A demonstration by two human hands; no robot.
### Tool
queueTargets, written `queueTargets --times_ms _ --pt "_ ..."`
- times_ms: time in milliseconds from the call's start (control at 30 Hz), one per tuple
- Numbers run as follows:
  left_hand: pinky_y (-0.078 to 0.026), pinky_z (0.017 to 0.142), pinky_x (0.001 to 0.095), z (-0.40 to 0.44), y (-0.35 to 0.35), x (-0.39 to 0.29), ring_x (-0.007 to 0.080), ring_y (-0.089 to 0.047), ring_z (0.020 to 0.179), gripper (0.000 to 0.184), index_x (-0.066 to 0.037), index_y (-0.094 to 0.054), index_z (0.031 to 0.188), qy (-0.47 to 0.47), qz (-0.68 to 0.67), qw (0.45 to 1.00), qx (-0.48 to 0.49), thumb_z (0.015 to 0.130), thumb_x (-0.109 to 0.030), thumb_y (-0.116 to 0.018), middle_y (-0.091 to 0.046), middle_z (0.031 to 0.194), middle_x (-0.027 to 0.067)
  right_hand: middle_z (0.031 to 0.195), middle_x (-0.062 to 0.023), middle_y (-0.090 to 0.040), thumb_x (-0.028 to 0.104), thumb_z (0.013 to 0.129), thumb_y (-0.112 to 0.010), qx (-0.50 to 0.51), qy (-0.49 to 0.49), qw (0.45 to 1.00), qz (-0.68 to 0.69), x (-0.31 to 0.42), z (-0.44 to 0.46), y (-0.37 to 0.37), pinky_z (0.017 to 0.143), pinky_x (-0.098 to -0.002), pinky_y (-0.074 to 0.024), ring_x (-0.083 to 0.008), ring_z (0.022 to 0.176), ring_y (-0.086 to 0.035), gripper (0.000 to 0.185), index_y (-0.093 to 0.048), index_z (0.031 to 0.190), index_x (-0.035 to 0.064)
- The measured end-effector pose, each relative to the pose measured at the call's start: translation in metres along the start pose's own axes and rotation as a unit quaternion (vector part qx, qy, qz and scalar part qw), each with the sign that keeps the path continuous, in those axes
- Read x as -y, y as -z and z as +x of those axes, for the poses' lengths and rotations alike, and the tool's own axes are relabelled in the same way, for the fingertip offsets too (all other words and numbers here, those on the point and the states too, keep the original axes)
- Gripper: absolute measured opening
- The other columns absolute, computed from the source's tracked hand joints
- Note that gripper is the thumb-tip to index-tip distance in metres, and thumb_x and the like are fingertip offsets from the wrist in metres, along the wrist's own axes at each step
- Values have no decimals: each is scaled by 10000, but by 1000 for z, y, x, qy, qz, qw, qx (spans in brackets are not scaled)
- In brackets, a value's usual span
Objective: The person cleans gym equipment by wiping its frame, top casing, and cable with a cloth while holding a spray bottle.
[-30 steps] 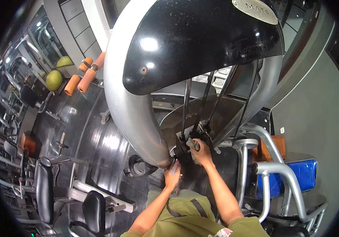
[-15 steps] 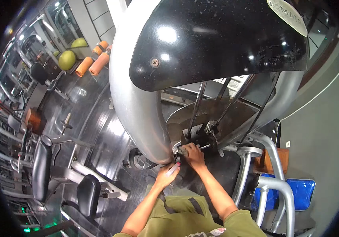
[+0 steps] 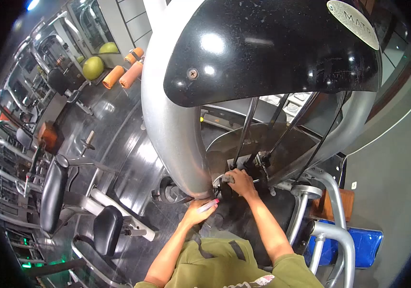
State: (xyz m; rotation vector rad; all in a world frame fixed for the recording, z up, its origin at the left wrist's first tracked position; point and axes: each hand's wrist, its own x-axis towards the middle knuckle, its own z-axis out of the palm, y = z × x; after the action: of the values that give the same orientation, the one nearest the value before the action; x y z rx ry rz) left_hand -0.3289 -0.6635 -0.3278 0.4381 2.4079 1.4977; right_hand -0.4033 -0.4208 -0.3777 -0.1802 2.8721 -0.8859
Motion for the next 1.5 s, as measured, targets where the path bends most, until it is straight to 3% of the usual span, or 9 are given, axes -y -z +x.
queueTargets --times_ms 133,333,633,800,867,1200,1300,1400,1500 --pt "-541 691 384 1 2 4 292 -697 724 247 -52 -740 936 -6 10 1000 10 897 -295 -727 -720 811 142 1203 -36 -636 193 795 -776 -29 1 999 -34 3 11 8 947 -477 -538 -322 1154 -600 453 -681 1236 238" --pt "-547 727 415 1 3 5 348 -708 807 273 -65 -741 972 9 35 999 32 884 -323 -724 -720 862 170 1189 -38 -645 175 792 -784 98 136 986 -5 9 -14 18 954 -484 -533 -321 1152 -597 475 -679 1250 244" --pt "-555 737 361 3 3 14 251 -722 778 287 -56 -761 1005 15 30 998 45 881 -314 -748 -751 893 141 1149 -42 -672 210 801 -749 -32 6 998 -58 10 17 -5 917 -477 -543 -328 1086 -636 345 -714 1144 213" --pt "-537 686 416 2 2 9 328 -699 745 251 -62 -726 879 -1 31 999 21 865 -311 -747 -706 795 144 1144 -45 -664 199 787 -766 17 179 982 -64 6 -21 15 911 -470 -554 -320 1075 -620 384 -712 1166 232" --pt "-547 719 380 3 1 15 279 -713 775 267 -58 -743 965 -7 29 999 27 881 -311 -747 -732 859 139 1143 -36 -655 182 785 -767 23 234 968 -85 1 -35 15 921 -452 -554 -304 1088 -607 402 -711 1181 231" --pt "-562 780 363 3 3 17 271 -737 859 306 -66 -755 1069 24 54 996 69 892 -316 -742 -757 944 135 1146 -63 -663 265 819 -742 -10 -26 999 -34 5 27 -3 886 -474 -543 -343 1083 -613 335 -710 1142 182" --pt "-559 795 365 2 3 15 270 -735 886 309 -65 -754 1074 40 31 997 56 894 -316 -738 -754 964 145 1130 -59 -682 222 783 -765 -63 94 994 -6 9 10 11 845 -466 -552 -340 1034 -624 338 -733 1119 196" --pt "-557 808 365 4 4 12 277 -733 909 318 -63 -753 1085 34 55 996 66 897 -320 -732 -752 981 152 1145 -13 -661 217 754 -798 -11 207 978 -31 4 -24 11 853 -436 -570 -302 1058 -605 391 -723 1139 212" --pt "-540 716 412 3 -1 11 336 -698 768 273 -54 -725 909 -15 12 1000 13 878 -325 -736 -710 824 163 1155 -15 -642 236 766 -803 18 236 970 -50 -3 -41 5 865 -431 -571 -285 1076 -592 403 -705 1156 203"
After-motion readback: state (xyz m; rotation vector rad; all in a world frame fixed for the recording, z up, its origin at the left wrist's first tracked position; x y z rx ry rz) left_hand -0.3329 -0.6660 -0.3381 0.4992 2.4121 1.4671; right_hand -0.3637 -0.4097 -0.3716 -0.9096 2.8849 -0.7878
